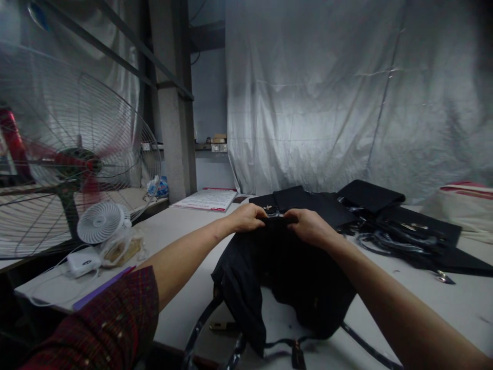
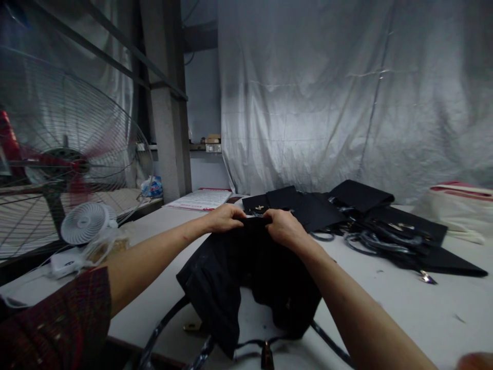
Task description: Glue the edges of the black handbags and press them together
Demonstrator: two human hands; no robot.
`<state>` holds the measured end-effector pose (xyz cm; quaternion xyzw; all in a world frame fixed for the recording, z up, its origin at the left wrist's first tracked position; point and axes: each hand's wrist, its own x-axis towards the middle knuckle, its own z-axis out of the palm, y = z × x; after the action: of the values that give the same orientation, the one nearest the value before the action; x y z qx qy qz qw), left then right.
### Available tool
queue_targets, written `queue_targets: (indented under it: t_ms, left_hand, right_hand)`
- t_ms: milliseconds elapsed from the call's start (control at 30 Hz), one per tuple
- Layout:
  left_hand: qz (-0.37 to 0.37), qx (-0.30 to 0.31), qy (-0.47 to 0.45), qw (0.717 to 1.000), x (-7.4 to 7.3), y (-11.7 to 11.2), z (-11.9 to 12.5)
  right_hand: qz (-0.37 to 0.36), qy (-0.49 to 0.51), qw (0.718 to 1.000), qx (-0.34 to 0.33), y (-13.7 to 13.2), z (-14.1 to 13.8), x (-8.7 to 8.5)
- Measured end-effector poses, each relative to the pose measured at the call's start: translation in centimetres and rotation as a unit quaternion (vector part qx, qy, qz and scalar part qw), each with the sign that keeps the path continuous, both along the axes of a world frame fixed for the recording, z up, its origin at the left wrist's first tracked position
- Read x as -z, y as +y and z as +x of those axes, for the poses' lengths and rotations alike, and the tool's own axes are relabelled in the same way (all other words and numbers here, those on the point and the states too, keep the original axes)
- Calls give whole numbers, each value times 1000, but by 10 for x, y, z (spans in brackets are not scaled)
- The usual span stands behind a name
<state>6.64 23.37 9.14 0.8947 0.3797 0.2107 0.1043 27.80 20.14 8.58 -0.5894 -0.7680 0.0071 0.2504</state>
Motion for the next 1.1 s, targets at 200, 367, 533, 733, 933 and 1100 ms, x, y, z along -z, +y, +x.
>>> queue_targets:
  t_ms: [200, 367, 533, 733, 933, 1100]
  left_hand:
    - [49, -43, 16, 998, 1, -1, 8]
    - [97, -47, 39, 993, 3, -4, 9]
    - [102, -77, 52, 990, 1, -7, 11]
    - [79, -89, 33, 992, 0, -11, 14]
    - [86, -107, 26, 990, 0, -16, 15]
    - [14, -111, -31, 993, -2, -22, 14]
  right_hand:
    - [-1, -4, 1000, -31, 4, -4, -1]
    - [18, -28, 999, -18, 4, -10, 1]
    - [52, -54, 997, 16, -1, -20, 3]
    - [41, -72, 996, -19, -9, -20, -5]
    - [62, -70, 995, -29, -6, -28, 6]
    - [51, -48, 997, -34, -13, -27, -2]
